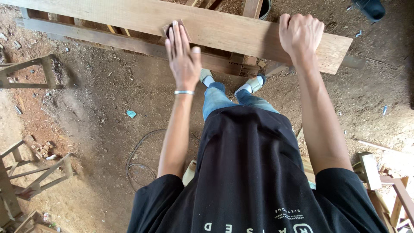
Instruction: The person sands a wooden plank by hand using a piece of sandpaper, moving it back and forth along the top surface and sides.
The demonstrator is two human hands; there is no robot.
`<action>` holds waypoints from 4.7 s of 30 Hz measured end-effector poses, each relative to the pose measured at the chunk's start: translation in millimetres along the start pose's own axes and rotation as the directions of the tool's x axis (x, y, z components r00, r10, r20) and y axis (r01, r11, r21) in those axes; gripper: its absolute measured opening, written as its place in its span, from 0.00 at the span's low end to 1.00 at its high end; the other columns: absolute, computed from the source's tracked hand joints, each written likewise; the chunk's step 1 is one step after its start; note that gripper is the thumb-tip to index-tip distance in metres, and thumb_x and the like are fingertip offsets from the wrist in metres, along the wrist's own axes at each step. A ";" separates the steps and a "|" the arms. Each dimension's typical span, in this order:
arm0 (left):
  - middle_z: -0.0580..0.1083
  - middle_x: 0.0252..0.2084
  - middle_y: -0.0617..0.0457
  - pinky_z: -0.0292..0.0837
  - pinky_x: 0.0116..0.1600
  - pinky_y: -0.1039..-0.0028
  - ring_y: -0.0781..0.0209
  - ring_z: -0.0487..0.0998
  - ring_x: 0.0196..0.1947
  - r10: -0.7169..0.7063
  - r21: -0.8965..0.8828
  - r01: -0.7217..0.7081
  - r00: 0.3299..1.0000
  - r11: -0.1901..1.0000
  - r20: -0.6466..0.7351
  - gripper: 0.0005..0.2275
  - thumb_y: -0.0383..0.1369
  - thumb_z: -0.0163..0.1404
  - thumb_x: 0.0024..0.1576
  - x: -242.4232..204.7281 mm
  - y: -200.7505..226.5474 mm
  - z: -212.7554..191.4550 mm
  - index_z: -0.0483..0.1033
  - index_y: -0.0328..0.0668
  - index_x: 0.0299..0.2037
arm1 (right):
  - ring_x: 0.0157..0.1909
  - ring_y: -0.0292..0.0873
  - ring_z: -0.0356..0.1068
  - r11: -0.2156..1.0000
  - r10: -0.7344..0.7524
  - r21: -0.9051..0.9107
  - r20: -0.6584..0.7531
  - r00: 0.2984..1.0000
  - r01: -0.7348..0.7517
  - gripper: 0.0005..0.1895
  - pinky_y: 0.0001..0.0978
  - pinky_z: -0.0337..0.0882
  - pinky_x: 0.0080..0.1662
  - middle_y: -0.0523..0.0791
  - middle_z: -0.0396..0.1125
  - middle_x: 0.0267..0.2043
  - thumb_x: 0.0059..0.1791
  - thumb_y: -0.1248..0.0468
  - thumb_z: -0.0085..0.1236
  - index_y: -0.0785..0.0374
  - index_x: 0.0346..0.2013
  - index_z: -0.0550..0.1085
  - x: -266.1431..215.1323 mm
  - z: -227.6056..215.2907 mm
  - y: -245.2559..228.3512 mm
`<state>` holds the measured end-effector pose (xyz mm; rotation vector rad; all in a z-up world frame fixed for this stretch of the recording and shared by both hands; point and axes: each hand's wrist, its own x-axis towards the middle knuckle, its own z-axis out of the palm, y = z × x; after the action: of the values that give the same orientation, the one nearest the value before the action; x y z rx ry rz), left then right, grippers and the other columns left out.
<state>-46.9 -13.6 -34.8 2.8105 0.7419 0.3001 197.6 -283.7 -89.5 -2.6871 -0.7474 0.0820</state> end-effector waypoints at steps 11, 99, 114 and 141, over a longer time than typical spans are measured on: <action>0.45 0.81 0.57 0.32 0.85 0.63 0.66 0.40 0.81 0.203 0.071 -0.220 0.960 0.973 0.190 0.29 0.52 0.21 0.70 -0.6 34.7 6.1 0.48 0.48 0.77 | 0.12 0.32 0.36 1.000 0.011 0.000 0.039 0.999 -0.011 0.30 0.32 0.41 0.17 0.35 0.47 0.10 0.61 0.56 0.39 0.47 0.12 0.56 1.1 11.1 6.4; 0.62 0.70 0.44 0.48 0.75 0.45 0.46 0.60 0.70 0.728 -0.179 -0.706 0.668 0.686 0.156 0.51 0.62 0.62 0.46 164.2 -187.8 -52.5 0.57 0.35 0.73 | 0.82 0.56 0.29 0.929 0.361 -0.093 0.023 0.932 -0.357 0.42 0.48 0.30 0.77 0.61 0.31 0.80 0.60 0.48 0.42 0.74 0.76 0.40 3.9 25.1 -308.7; 0.63 0.69 0.43 0.49 0.75 0.44 0.45 0.61 0.69 0.733 -0.188 -0.709 0.667 0.680 0.134 0.51 0.61 0.63 0.46 164.6 -185.9 -57.0 0.57 0.34 0.73 | 0.82 0.55 0.29 0.898 0.439 -0.040 0.035 0.898 -0.438 0.41 0.46 0.31 0.77 0.59 0.30 0.82 0.60 0.48 0.35 0.73 0.77 0.39 0.7 31.6 -319.5; 0.61 0.70 0.44 0.46 0.76 0.45 0.46 0.59 0.71 0.726 -0.186 -0.702 0.675 0.687 0.133 0.51 0.65 0.59 0.47 161.8 -190.5 -43.6 0.55 0.36 0.74 | 0.83 0.51 0.30 0.924 0.379 -0.157 0.483 0.790 -0.348 0.45 0.46 0.30 0.78 0.52 0.28 0.83 0.54 0.44 0.36 0.63 0.77 0.37 -16.7 10.5 -338.3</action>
<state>-7.7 236.7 -20.2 2.8137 -0.4620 0.1646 16.0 -18.3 17.3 -2.8555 -0.3435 0.9093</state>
